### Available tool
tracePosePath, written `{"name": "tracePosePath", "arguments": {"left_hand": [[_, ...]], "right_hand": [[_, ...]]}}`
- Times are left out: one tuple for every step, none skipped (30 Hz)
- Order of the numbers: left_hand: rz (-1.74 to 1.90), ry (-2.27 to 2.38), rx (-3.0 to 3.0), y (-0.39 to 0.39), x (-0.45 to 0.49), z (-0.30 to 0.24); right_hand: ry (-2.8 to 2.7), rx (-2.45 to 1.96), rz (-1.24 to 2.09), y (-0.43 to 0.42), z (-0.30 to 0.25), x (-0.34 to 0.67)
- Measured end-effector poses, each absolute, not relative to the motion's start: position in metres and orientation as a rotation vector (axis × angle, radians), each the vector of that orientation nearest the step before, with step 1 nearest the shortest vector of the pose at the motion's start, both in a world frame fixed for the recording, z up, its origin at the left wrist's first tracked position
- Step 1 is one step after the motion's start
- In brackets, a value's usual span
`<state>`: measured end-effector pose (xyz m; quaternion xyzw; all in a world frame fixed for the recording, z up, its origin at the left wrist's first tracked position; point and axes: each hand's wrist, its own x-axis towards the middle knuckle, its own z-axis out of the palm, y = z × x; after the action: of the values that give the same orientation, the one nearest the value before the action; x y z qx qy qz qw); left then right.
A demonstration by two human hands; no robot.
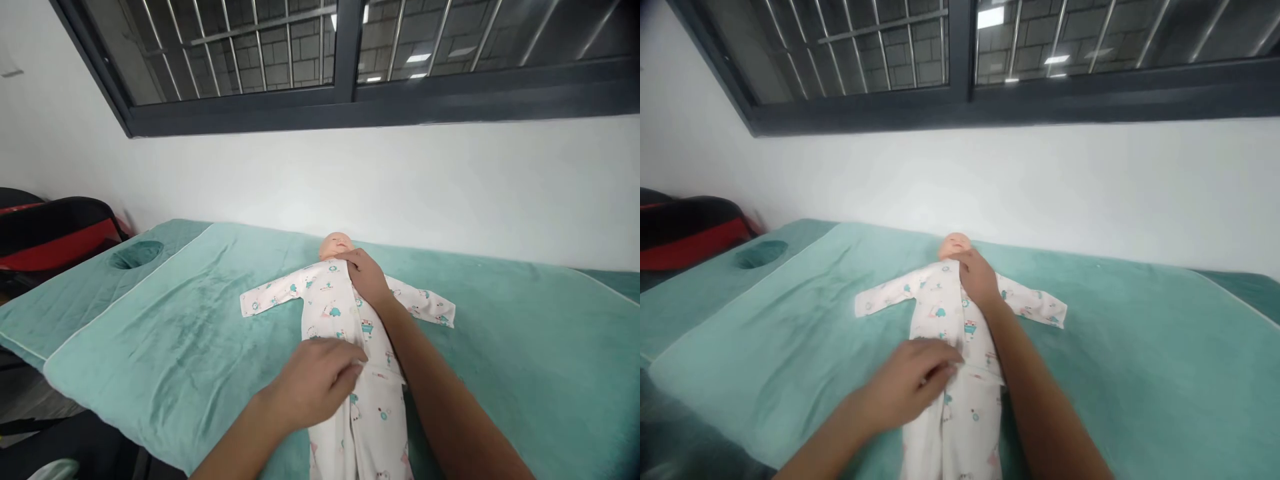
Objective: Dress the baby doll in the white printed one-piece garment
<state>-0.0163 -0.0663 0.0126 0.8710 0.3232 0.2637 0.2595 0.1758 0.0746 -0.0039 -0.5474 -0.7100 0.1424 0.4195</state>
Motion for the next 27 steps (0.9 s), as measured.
{"name": "tracePosePath", "arguments": {"left_hand": [[0.788, 0.929, 2.235, -0.058, -0.019, 0.015], [0.882, 1.016, 2.111, -0.046, -0.021, 0.017], [0.984, 1.123, 2.001, -0.032, -0.021, 0.019], [1.075, 1.231, 1.917, -0.016, -0.02, 0.02], [1.139, 1.316, 1.873, 0.001, -0.017, 0.021], [1.176, 1.369, 1.866, 0.018, -0.013, 0.021], [1.191, 1.395, 1.879, 0.036, -0.007, 0.021], [1.191, 1.4, 1.902, 0.052, -0.001, 0.021], [1.178, 1.401, 1.929, 0.066, 0.005, 0.02], [1.151, 1.4, 1.958, 0.078, 0.012, 0.019], [1.113, 1.398, 1.987, 0.088, 0.018, 0.018], [1.071, 1.391, 2.013, 0.095, 0.023, 0.018], [1.032, 1.376, 2.032, 0.1, 0.027, 0.017], [1.004, 1.355, 2.035, 0.103, 0.03, 0.017], [0.984, 1.331, 2.02, 0.104, 0.031, 0.017], [0.973, 1.307, 1.99, 0.104, 0.032, 0.018], [0.966, 1.287, 1.953, 0.103, 0.031, 0.019], [0.953, 1.265, 1.92, 0.101, 0.03, 0.019], [0.935, 1.245, 1.892, 0.1, 0.028, 0.02], [0.915, 1.226, 1.868, 0.098, 0.026, 0.02], [0.9, 1.211, 1.845, 0.097, 0.024, 0.02], [0.9, 1.207, 1.82, 0.097, 0.023, 0.02], [0.915, 1.216, 1.794, 0.096, 0.022, 0.019], [0.944, 1.232, 1.766, 0.097, 0.022, 0.019], [0.985, 1.247, 1.736, 0.097, 0.022, 0.018], [1.03, 1.251, 1.698, 0.097, 0.023, 0.018], [1.073, 1.238, 1.646, 0.098, 0.024, 0.018]], "right_hand": [[-1.777, -1.349, 0.369, 0.076, -0.006, 0.177], [-1.78, -1.332, 0.372, 0.076, -0.008, 0.179], [-1.778, -1.326, 0.364, 0.076, -0.008, 0.18], [-1.763, -1.332, 0.346, 0.076, -0.008, 0.181], [-1.735, -1.35, 0.321, 0.075, -0.006, 0.181], [-1.695, -1.382, 0.294, 0.074, -0.004, 0.18], [-1.657, -1.423, 0.274, 0.072, -0.001, 0.179], [-1.638, -1.472, 0.271, 0.07, 0.003, 0.177], [-1.644, -1.525, 0.281, 0.067, 0.007, 0.175], [-1.667, -1.579, 0.296, 0.064, 0.011, 0.173], [-1.699, -1.628, 0.31, 0.062, 0.015, 0.171], [-1.728, -1.673, 0.32, 0.059, 0.019, 0.17], [-1.747, -1.716, 0.325, 0.057, 0.023, 0.169], [-1.75, -1.758, 0.326, 0.056, 0.025, 0.168], [-1.744, -1.801, 0.333, 0.055, 0.028, 0.168], [-1.74, -1.844, 0.347, 0.055, 0.029, 0.168], [-1.746, -1.879, 0.356, 0.055, 0.029, 0.168], [-1.76, -1.902, 0.349, 0.056, 0.029, 0.169], [-1.777, -1.907, 0.33, 0.057, 0.028, 0.17], [-1.786, -1.897, 0.307, 0.058, 0.027, 0.171], [-1.776, -1.874, 0.289, 0.06, 0.025, 0.172], [-1.74, -1.839, 0.287, 0.061, 0.023, 0.173], [-1.678, -1.799, 0.317, 0.063, 0.021, 0.174], [-1.601, -1.748, 0.384, 0.065, 0.019, 0.176], [-1.52, -1.685, 0.477, 0.066, 0.018, 0.177], [-1.442, -1.613, 0.576, 0.068, 0.016, 0.178], [-1.376, -1.539, 0.669, 0.068, 0.015, 0.179]]}}
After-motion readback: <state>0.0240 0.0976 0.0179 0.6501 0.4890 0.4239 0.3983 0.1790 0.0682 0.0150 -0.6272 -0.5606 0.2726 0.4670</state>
